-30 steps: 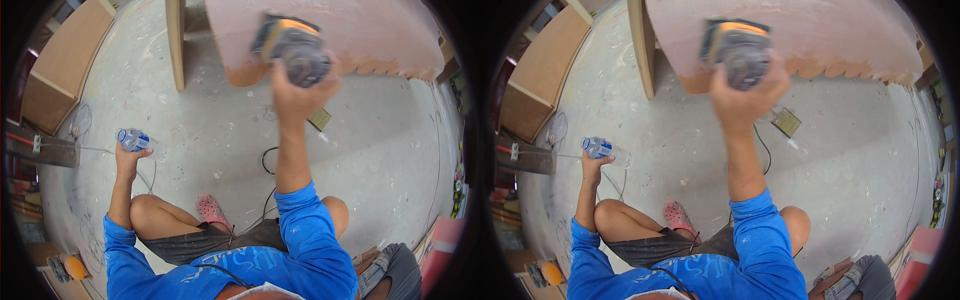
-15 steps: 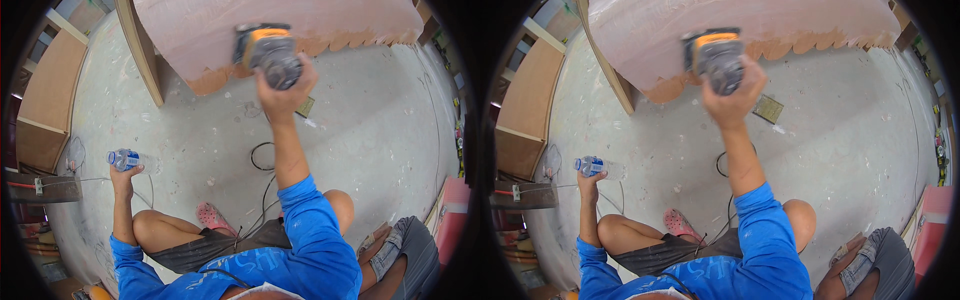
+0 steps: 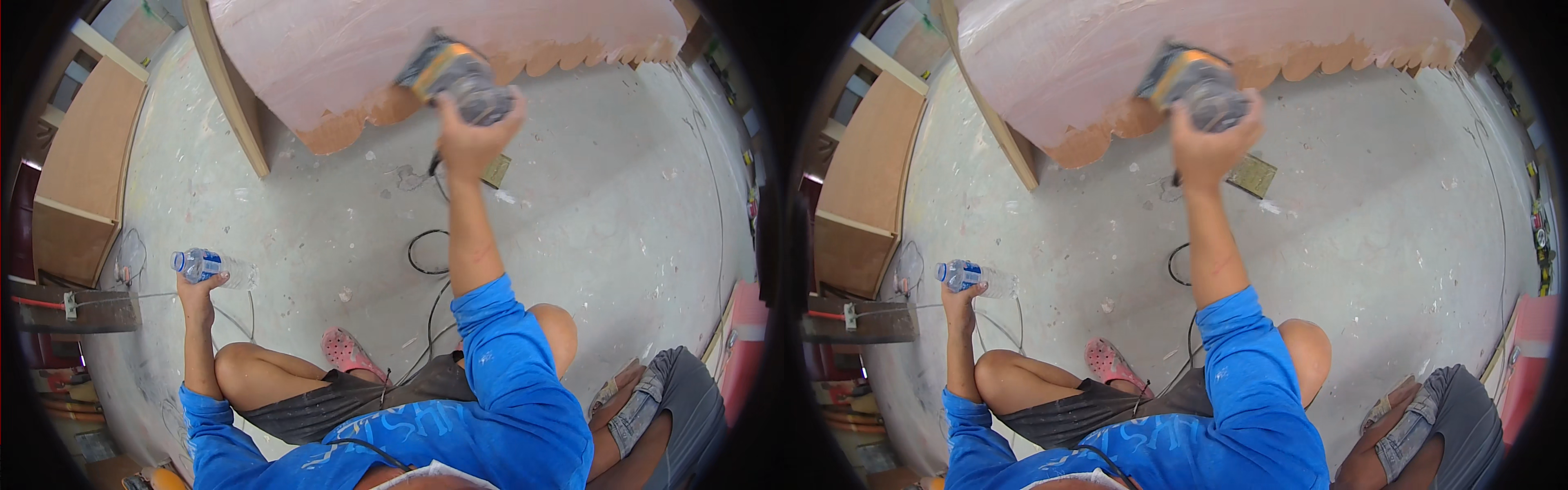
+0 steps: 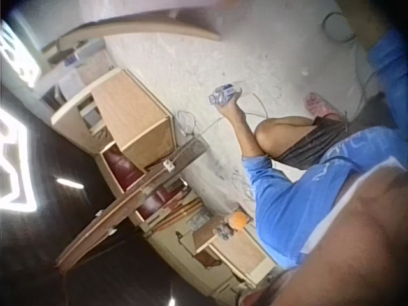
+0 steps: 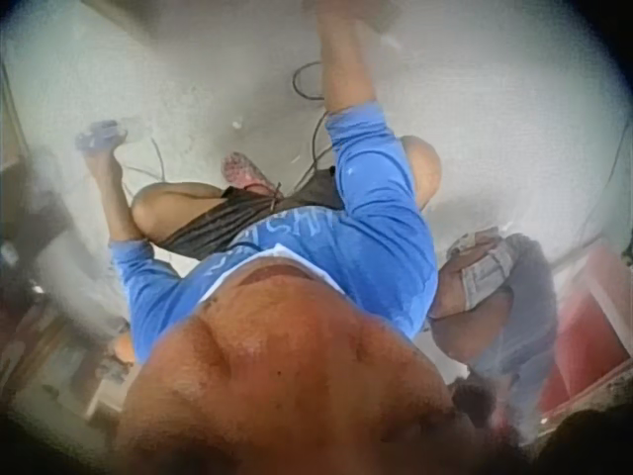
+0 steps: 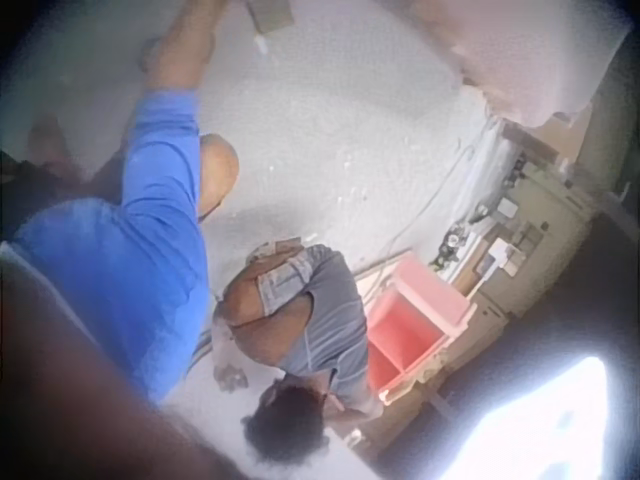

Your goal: The recorder uses an orbital sander and a cloth to sand and smooth a large pink-painted wooden furniture piece.

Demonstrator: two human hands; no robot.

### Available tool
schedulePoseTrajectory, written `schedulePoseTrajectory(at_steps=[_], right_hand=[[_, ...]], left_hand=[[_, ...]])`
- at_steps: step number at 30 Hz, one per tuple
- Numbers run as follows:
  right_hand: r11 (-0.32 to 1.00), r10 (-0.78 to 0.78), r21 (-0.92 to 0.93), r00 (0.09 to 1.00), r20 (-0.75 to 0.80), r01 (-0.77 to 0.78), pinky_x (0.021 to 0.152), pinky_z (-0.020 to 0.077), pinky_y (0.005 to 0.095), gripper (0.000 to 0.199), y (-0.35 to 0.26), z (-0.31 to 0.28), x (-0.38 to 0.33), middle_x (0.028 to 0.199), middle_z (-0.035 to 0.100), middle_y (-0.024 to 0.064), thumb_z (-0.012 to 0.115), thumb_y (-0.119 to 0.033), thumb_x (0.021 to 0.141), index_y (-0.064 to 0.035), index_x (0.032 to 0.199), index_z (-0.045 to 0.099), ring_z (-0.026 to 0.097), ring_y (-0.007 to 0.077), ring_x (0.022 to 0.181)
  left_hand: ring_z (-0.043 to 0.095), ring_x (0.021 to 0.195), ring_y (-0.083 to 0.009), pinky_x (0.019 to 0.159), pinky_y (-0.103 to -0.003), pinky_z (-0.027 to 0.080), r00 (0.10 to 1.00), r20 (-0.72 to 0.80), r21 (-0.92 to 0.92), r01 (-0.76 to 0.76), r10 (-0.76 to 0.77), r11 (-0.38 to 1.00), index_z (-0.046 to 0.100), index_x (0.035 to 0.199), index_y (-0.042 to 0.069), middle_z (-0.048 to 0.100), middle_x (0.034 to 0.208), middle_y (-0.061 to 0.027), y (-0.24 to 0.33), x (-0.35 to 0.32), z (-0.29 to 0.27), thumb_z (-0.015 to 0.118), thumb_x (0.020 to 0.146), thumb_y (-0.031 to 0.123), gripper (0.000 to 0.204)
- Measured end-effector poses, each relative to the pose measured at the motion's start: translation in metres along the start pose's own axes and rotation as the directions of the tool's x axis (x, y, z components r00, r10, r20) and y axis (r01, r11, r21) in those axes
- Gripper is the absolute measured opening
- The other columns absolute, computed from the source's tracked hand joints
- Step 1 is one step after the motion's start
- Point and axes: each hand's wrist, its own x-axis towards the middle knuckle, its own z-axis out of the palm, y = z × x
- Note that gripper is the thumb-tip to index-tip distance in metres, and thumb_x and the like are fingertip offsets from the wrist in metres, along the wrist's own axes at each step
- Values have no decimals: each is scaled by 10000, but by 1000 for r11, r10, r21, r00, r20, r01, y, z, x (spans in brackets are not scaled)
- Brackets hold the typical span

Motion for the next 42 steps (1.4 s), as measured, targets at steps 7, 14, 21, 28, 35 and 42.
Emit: schedulePoseTrajectory(at_steps=[7, 14, 21, 28, 35, 42], right_hand=[[824, -563, 24, 815, 135, 566, 931, 458, 456, 860, 6, -9, 3, 1203, 503, 193, 891, -163, 618, -20, 1341, 448, 527, 357, 1103], [979, 162, 132, 986, -31, -156, 984, 466, 419, 931, 46, -27, 111, 1238, 532, 177, 925, -199, 594, 14, 1352, 429, 541, 328, 1162], [984, 153, 93, 988, -8, -152, 982, 466, 415, 980, 9, -9, 73, 1273, 500, 209, 919, -188, 596, 38, 1379, 376, 531, 332, 1179], [905, -425, 98, 896, 127, 415, 909, 443, 483, 761, -37, 18, -74, 1256, 458, 213, 826, -113, 666, -43, 1333, 467, 513, 374, 1070], [787, -611, 128, 735, 294, 603, 870, 425, 476, 604, -19, 8, -137, 1215, 516, 197, 734, -37, 676, -175, 1233, 545, 528, 360, 1053], [911, -404, 141, 909, 107, 388, 869, 423, 508, 558, -103, 38, -107, 1174, 537, 187, 743, -64, 687, -165, 1208, 568, 532, 366, 1067]], left_hand=[[643, 982, -209, 887, -346, 520, 1000, -12, 1, -19, 19, 1000, 589, 1174, 42, 666, 1054, -65, 11, 5, 29, 798, 581, -115, 649], [647, 998, -213, 896, -352, 520, 999, 36, 84, 0, -3, 996, 586, 1178, 30, 665, 1064, -71, 18, -8, 27, 804, 578, -109, 653], [652, 980, -212, 894, -353, 522, 993, -119, 110, 33, -20, 993, 577, 1164, 24, 667, 1043, -77, 18, -14, 1, 790, 578, -122, 640], [656, 986, -223, 897, -353, 523, 982, -187, 117, -5, 27, 993, 572, 1176, 23, 667, 1056, -86, 47, -41, 8, 803, 579, -116, 655], [643, 1026, -231, 927, -363, 500, 985, -167, 0, -40, 39, 999, 564, 1216, 26, 659, 1096, -80, 57, -29, 47, 800, 587, -109, 685], [642, 1037, -235, 937, -378, 503, 993, -116, 19, -16, 18, 1000, 566, 1221, 24, 660, 1093, -83, 55, -12, 48, 794, 593, -123, 684]])
